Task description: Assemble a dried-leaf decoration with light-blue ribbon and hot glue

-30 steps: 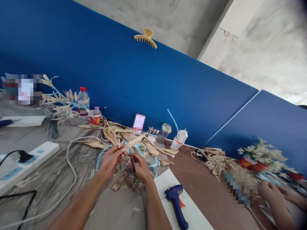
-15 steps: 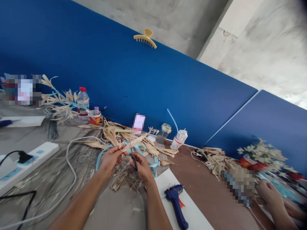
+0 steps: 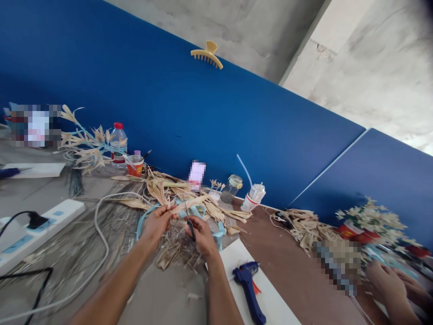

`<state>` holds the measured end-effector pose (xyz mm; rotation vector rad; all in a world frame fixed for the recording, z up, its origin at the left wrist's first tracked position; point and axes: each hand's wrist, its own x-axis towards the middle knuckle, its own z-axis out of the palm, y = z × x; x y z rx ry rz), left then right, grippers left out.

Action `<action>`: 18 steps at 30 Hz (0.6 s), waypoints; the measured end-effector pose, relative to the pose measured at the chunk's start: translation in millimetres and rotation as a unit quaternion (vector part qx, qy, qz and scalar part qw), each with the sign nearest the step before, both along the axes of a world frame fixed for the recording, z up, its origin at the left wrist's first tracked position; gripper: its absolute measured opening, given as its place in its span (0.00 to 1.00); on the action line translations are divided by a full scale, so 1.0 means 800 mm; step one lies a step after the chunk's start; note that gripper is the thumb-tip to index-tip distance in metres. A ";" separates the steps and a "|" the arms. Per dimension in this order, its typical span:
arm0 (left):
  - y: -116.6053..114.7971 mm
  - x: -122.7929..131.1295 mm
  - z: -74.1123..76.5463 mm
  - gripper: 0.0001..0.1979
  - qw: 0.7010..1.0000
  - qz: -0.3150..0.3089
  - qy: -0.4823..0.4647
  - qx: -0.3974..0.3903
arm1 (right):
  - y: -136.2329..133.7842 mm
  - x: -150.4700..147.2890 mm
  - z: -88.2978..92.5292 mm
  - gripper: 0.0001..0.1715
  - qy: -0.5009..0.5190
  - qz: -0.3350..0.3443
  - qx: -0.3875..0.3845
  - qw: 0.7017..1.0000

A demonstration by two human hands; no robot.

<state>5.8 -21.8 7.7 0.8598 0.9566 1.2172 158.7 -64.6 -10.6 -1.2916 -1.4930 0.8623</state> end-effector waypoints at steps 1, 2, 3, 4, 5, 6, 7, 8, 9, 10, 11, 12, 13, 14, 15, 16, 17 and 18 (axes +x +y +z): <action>0.001 0.000 -0.001 0.14 1.000 0.002 0.005 0.006 | -0.001 0.000 0.001 0.19 -0.003 -0.001 -0.001 1.000; 0.001 0.000 -0.003 0.13 1.000 0.002 0.011 0.014 | -0.001 0.000 0.003 0.19 -0.004 -0.001 -0.001 1.000; 0.002 -0.001 -0.004 0.13 1.000 0.001 0.017 0.020 | -0.002 -0.001 0.004 0.18 -0.002 -0.001 0.000 1.000; 0.003 -0.001 -0.005 0.13 1.000 0.000 0.021 0.022 | -0.002 -0.001 0.004 0.18 0.002 0.000 -0.001 1.000; 0.003 -0.001 -0.006 0.13 0.999 -0.002 0.023 0.025 | -0.002 -0.001 0.005 0.18 0.007 0.002 -0.003 1.000; 0.003 -0.001 -0.007 0.12 0.999 -0.004 0.023 0.027 | -0.002 -0.002 0.005 0.18 0.012 0.004 -0.004 1.000; 0.004 -0.001 -0.008 0.12 0.999 -0.004 0.024 0.028 | -0.002 -0.002 0.005 0.19 0.015 0.005 -0.006 1.000; 0.004 -0.002 -0.008 0.12 0.999 -0.003 0.024 0.028 | -0.002 -0.002 0.005 0.19 0.017 0.006 -0.007 1.000; 0.004 -0.002 -0.008 0.12 0.999 -0.001 0.023 0.027 | -0.002 -0.002 0.005 0.19 0.018 0.007 -0.007 1.000; 0.005 -0.002 -0.008 0.12 0.999 0.001 0.023 0.027 | -0.002 -0.002 0.005 0.19 0.017 0.006 -0.006 1.000; 0.005 -0.002 -0.008 0.12 0.999 0.002 0.024 0.027 | -0.001 -0.002 0.005 0.18 0.016 0.004 -0.004 1.000; 0.005 -0.002 -0.008 0.12 0.999 0.004 0.024 0.028 | -0.001 -0.001 0.005 0.18 0.015 0.002 -0.002 1.000; 0.005 -0.002 -0.008 0.12 0.999 0.005 0.026 0.028 | 0.000 -0.001 0.004 0.18 0.014 0.000 0.000 1.000; 0.005 -0.002 -0.008 0.12 0.999 0.006 0.029 0.029 | 0.000 -0.001 0.003 0.17 0.012 -0.002 0.002 1.000; 0.005 -0.002 -0.008 0.12 0.999 0.007 0.034 0.030 | 0.001 0.000 0.001 0.17 0.008 -0.004 0.003 1.000; 0.005 -0.002 -0.008 0.12 0.999 0.008 0.039 0.030 | 0.001 0.000 0.000 0.16 0.004 -0.005 0.003 1.000; 0.005 -0.002 -0.008 0.12 0.998 0.010 0.045 0.032 | 0.002 0.000 -0.001 0.16 0.001 -0.006 0.004 1.000; 0.005 -0.002 -0.008 0.12 0.998 0.011 0.050 0.034 | 0.002 0.001 -0.001 0.16 -0.002 -0.006 0.005 1.000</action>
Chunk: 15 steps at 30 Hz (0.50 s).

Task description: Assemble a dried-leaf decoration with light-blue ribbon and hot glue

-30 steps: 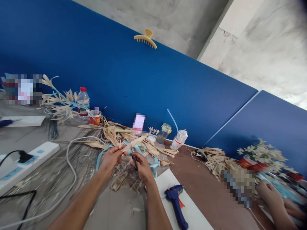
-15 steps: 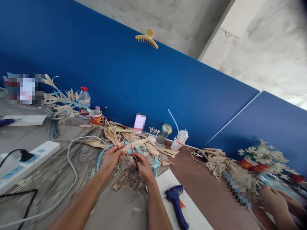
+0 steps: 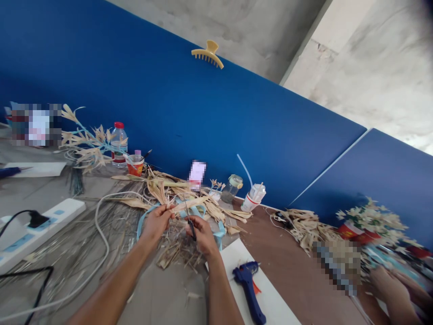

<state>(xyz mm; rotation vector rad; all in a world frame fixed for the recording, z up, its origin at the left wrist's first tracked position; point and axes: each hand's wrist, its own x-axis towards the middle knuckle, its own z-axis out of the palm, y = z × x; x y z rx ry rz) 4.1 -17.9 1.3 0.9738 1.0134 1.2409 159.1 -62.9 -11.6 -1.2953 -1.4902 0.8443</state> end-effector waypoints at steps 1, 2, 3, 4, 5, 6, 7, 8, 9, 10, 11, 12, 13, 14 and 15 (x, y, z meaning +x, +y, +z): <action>0.000 0.000 0.000 0.12 1.000 0.002 0.003 0.002 | 0.000 0.000 0.000 0.16 -0.002 0.000 0.000 1.000; 0.000 0.000 -0.001 0.12 1.000 0.003 0.003 0.004 | 0.000 0.000 0.000 0.15 -0.001 0.001 -0.001 1.000; 0.001 0.000 -0.001 0.12 1.000 0.004 0.001 0.005 | 0.000 -0.001 0.001 0.15 0.001 0.002 -0.002 1.000; 0.001 0.000 -0.001 0.12 1.000 0.004 -0.001 0.005 | -0.001 -0.001 0.002 0.16 0.005 0.003 -0.003 1.000; 0.001 0.000 -0.002 0.12 1.000 0.003 -0.003 0.005 | -0.001 -0.002 0.003 0.16 0.010 0.004 -0.005 1.000; 0.001 0.000 -0.002 0.12 1.000 0.002 -0.003 0.005 | -0.002 -0.003 0.005 0.16 0.016 0.006 -0.006 1.000; 0.001 0.000 -0.002 0.12 1.000 0.002 -0.003 0.006 | -0.002 -0.003 0.006 0.17 0.021 0.006 -0.009 1.000; 0.001 -0.001 -0.002 0.11 1.000 0.001 -0.002 0.006 | -0.003 -0.004 0.007 0.17 0.024 0.007 -0.013 1.000; 0.000 -0.001 -0.001 0.11 1.000 0.001 -0.003 0.004 | -0.003 -0.004 0.008 0.17 0.025 0.006 -0.018 1.000; 0.000 -0.001 0.000 0.11 1.000 0.002 -0.005 0.002 | -0.003 -0.004 0.009 0.18 0.024 0.006 -0.023 0.999; -0.001 0.000 0.001 0.11 1.000 0.004 -0.008 0.000 | -0.003 -0.004 0.009 0.18 0.023 0.005 -0.027 0.999; -0.002 0.000 0.002 0.11 1.000 0.004 -0.011 -0.002 | -0.003 -0.004 0.009 0.18 0.023 0.005 -0.028 0.999; -0.003 0.000 0.003 0.12 1.000 0.005 -0.014 -0.004 | -0.003 -0.003 0.008 0.18 0.025 0.004 -0.027 0.999; -0.004 0.000 0.004 0.12 1.000 0.004 -0.016 -0.005 | -0.002 -0.003 0.007 0.19 0.028 0.004 -0.026 0.999; -0.004 0.001 0.005 0.13 1.000 0.002 -0.017 -0.006 | -0.002 -0.003 0.006 0.18 0.031 0.005 -0.025 0.999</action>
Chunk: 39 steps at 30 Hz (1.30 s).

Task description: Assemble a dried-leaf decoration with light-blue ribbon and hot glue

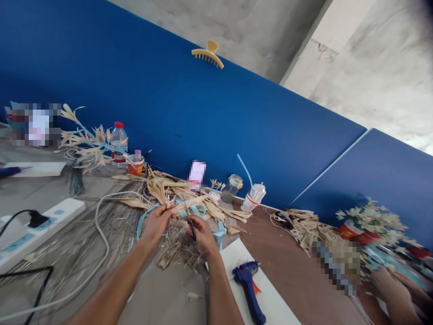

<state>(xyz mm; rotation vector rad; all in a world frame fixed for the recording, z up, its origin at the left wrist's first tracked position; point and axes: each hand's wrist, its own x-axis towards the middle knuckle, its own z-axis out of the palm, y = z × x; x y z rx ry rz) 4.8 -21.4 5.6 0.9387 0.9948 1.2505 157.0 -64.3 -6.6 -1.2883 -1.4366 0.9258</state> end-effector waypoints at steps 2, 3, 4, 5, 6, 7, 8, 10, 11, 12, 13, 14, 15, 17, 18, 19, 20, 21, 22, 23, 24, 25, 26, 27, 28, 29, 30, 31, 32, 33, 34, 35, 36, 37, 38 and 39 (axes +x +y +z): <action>-0.001 0.001 0.001 0.13 1.000 -0.008 -0.001 0.001 | 0.001 0.001 -0.002 0.18 0.006 0.002 -0.001 1.000; -0.001 0.001 0.002 0.13 1.000 -0.011 0.000 0.002 | 0.001 0.001 -0.002 0.18 0.009 0.004 -0.002 1.000; -0.001 0.001 0.002 0.13 1.000 -0.015 0.002 0.005 | 0.001 0.001 -0.003 0.17 0.011 0.004 -0.002 1.000; -0.001 0.001 0.002 0.14 1.000 -0.018 0.005 0.007 | 0.001 0.001 -0.003 0.17 0.013 0.004 -0.002 1.000; -0.001 0.001 0.002 0.14 1.000 -0.020 0.009 0.008 | 0.001 0.001 -0.004 0.17 0.016 0.004 -0.001 1.000; -0.001 0.001 0.002 0.14 1.000 -0.022 0.013 0.007 | 0.001 0.001 -0.004 0.16 0.019 0.004 0.000 1.000; -0.001 0.001 0.002 0.15 1.000 -0.024 0.016 0.005 | 0.001 0.002 -0.004 0.16 0.021 0.003 0.001 1.000; -0.001 0.001 0.004 0.16 1.000 -0.028 0.015 0.002 | 0.001 0.002 -0.005 0.15 0.026 0.002 0.003 1.000; -0.002 0.001 0.005 0.16 1.000 -0.027 0.012 0.001 | 0.001 0.002 -0.005 0.15 0.028 0.002 0.005 1.000; -0.002 0.001 0.006 0.16 1.000 -0.025 0.011 0.000 | 0.001 0.002 -0.005 0.15 0.029 0.001 0.007 1.000; -0.003 0.001 0.006 0.16 1.000 -0.022 0.012 0.000 | 0.001 0.002 -0.005 0.15 0.031 0.000 0.010 0.999; -0.003 0.001 0.007 0.16 1.000 -0.018 0.014 0.000 | 0.001 0.003 -0.005 0.15 0.034 0.000 0.011 0.999; -0.004 0.001 0.007 0.16 1.000 -0.015 0.019 0.000 | 0.001 0.003 -0.005 0.15 0.038 -0.001 0.013 0.999; -0.004 0.000 0.007 0.16 1.000 -0.018 0.025 0.003 | 0.001 0.003 -0.005 0.15 0.049 -0.002 0.014 0.999; -0.004 0.000 0.006 0.16 0.999 -0.023 0.023 0.005 | 0.001 0.002 -0.005 0.14 0.055 -0.002 0.014 0.998; -0.004 0.000 0.005 0.16 0.999 -0.030 0.019 0.006 | 0.001 0.002 -0.005 0.14 0.062 -0.002 0.014 0.998; -0.004 0.000 0.005 0.16 0.999 -0.035 0.011 0.006 | 0.001 0.002 -0.005 0.14 0.070 -0.001 0.014 0.997; -0.004 0.000 0.004 0.15 0.999 -0.035 0.002 0.004 | 0.001 0.001 -0.005 0.13 0.082 0.001 0.014 0.997; -0.003 0.000 0.004 0.15 1.000 -0.029 -0.009 -0.001 | 0.001 0.000 -0.004 0.14 0.099 0.003 0.012 0.995; -0.002 -0.001 0.003 0.15 1.000 -0.019 -0.020 -0.008 | 0.001 0.000 -0.004 0.14 0.121 0.003 0.009 0.993; -0.001 -0.002 0.003 0.15 0.999 -0.007 -0.032 -0.014 | 0.001 0.000 -0.004 0.15 0.150 -0.001 0.007 0.989; -0.001 -0.002 0.003 0.15 0.999 0.002 -0.041 -0.020 | 0.002 0.001 -0.003 0.16 0.185 -0.010 0.010 0.983; 0.000 -0.003 0.003 0.15 0.999 0.004 -0.048 -0.022 | 0.002 0.002 -0.002 0.17 0.224 -0.024 0.019 0.974; 0.001 -0.004 0.003 0.15 0.998 -0.001 -0.051 -0.022 | 0.003 0.004 -0.002 0.18 0.265 -0.041 0.034 0.963; 0.001 -0.004 0.003 0.16 0.998 -0.009 -0.050 -0.020 | 0.005 0.007 -0.001 0.18 0.307 -0.062 0.051 0.948; 0.001 -0.003 0.002 0.16 0.999 -0.023 -0.045 -0.017 | 0.006 0.009 0.000 0.19 0.347 -0.084 0.066 0.932; 0.000 -0.002 0.001 0.17 0.998 -0.042 -0.037 -0.014 | 0.008 0.012 0.001 0.18 0.381 -0.103 0.075 0.916; -0.001 0.000 0.000 0.17 0.998 -0.061 -0.027 -0.012 | 0.010 0.014 0.002 0.18 0.408 -0.118 0.076 0.902; -0.002 0.002 -0.001 0.17 0.997 -0.081 -0.016 -0.012 | 0.012 0.016 0.003 0.17 0.427 -0.131 0.073 0.892; -0.004 0.004 -0.002 0.18 0.995 -0.100 -0.003 -0.011 | 0.013 0.016 0.003 0.16 0.436 -0.140 0.070 0.886; -0.006 0.007 -0.003 0.18 0.993 -0.115 0.010 -0.011 | 0.015 0.016 0.002 0.16 0.437 -0.147 0.071 0.884; -0.008 0.009 -0.003 0.18 0.992 -0.127 0.023 -0.011 | 0.017 0.014 0.001 0.16 0.434 -0.151 0.076 0.885; -0.011 0.010 -0.003 0.18 0.990 -0.138 0.035 -0.011 | 0.019 0.012 0.000 0.17 0.427 -0.155 0.083 0.887; -0.013 0.012 -0.003 0.18 0.987 -0.151 0.048 -0.014 | 0.020 0.009 -0.002 0.17 0.421 -0.158 0.089 0.889; -0.015 0.013 -0.003 0.18 0.984 -0.169 0.059 -0.018 | 0.022 0.006 -0.004 0.17 0.417 -0.160 0.094 0.890; -0.017 0.013 -0.002 0.18 0.979 -0.189 0.069 -0.022 | 0.023 0.004 -0.006 0.17 0.417 -0.163 0.096 0.889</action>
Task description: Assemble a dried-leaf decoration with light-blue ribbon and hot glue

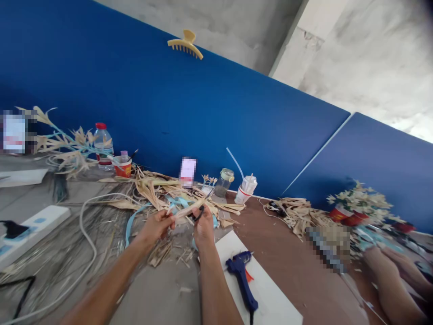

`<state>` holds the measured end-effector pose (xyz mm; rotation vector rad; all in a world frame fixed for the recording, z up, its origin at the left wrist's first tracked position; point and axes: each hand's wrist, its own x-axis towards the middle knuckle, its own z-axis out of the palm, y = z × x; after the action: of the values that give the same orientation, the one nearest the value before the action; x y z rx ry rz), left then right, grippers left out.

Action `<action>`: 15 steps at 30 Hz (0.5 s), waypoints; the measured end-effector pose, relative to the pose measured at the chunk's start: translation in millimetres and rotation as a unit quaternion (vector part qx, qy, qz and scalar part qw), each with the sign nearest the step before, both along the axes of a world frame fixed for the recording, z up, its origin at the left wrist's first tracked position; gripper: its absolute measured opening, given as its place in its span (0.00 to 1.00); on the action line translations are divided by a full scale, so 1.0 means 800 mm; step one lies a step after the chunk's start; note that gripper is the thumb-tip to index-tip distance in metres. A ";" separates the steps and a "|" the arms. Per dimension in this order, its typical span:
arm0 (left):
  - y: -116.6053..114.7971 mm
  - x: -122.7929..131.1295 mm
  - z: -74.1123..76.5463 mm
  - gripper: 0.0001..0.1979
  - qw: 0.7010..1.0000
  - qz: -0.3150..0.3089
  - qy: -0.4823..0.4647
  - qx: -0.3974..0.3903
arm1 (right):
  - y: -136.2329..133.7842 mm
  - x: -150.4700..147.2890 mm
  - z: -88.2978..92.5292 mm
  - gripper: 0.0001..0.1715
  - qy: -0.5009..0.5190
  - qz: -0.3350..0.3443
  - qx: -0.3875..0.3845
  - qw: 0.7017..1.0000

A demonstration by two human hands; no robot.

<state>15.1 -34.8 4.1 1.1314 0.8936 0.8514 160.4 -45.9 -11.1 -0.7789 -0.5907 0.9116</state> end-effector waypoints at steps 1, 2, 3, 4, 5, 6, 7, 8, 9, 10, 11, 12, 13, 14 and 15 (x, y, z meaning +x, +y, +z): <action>-0.001 0.000 0.001 0.18 1.000 -0.022 0.008 -0.004 | 0.001 -0.001 -0.001 0.17 0.004 -0.003 0.000 1.000; -0.002 -0.001 0.002 0.18 0.999 -0.040 0.013 -0.007 | 0.002 -0.002 -0.002 0.17 0.011 -0.008 -0.002 1.000; -0.002 -0.001 0.003 0.18 0.999 -0.049 0.016 -0.008 | 0.003 -0.001 -0.002 0.16 0.020 -0.016 -0.004 1.000; -0.001 -0.003 0.004 0.18 0.999 -0.048 0.018 -0.006 | 0.003 0.000 -0.002 0.16 0.031 -0.025 -0.008 0.999; 0.001 -0.005 0.006 0.18 0.999 -0.039 0.019 0.000 | 0.004 0.002 -0.002 0.16 0.043 -0.034 -0.012 0.998; 0.003 -0.007 0.009 0.18 1.000 -0.022 0.020 0.008 | 0.005 0.004 -0.001 0.16 0.056 -0.041 -0.016 0.997; 0.005 -0.010 0.012 0.18 1.000 -0.005 0.020 0.018 | 0.006 0.006 -0.001 0.15 0.066 -0.047 -0.019 0.997; 0.006 -0.013 0.016 0.18 0.999 0.011 0.023 0.029 | 0.006 0.009 0.000 0.15 0.074 -0.050 -0.021 0.996; 0.007 -0.017 0.020 0.18 0.999 0.019 0.032 0.033 | 0.007 0.010 0.000 0.14 0.078 -0.050 -0.024 0.995; 0.008 -0.022 0.024 0.18 0.998 0.024 0.049 0.033 | 0.008 0.011 0.000 0.13 0.078 -0.051 -0.026 0.995; 0.008 -0.026 0.027 0.19 0.997 0.022 0.072 0.031 | 0.009 0.012 -0.001 0.13 0.075 -0.053 -0.029 0.995; 0.007 -0.030 0.030 0.18 0.994 0.019 0.100 0.029 | 0.010 0.013 -0.001 0.13 0.072 -0.055 -0.033 0.995; 0.007 -0.035 0.032 0.18 0.991 0.016 0.130 0.029 | 0.011 0.013 -0.002 0.13 0.069 -0.057 -0.037 0.995; 0.006 -0.039 0.033 0.16 0.986 0.014 0.161 0.033 | 0.011 0.013 -0.002 0.13 0.067 -0.057 -0.039 0.995; 0.006 -0.043 0.032 0.14 0.981 0.013 0.191 0.040 | 0.012 0.013 -0.003 0.13 0.067 -0.054 -0.039 0.996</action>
<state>-19.3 -30.1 30.0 1.3842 1.1993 0.7067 170.7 -36.7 -13.2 -0.8057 -0.3935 0.8838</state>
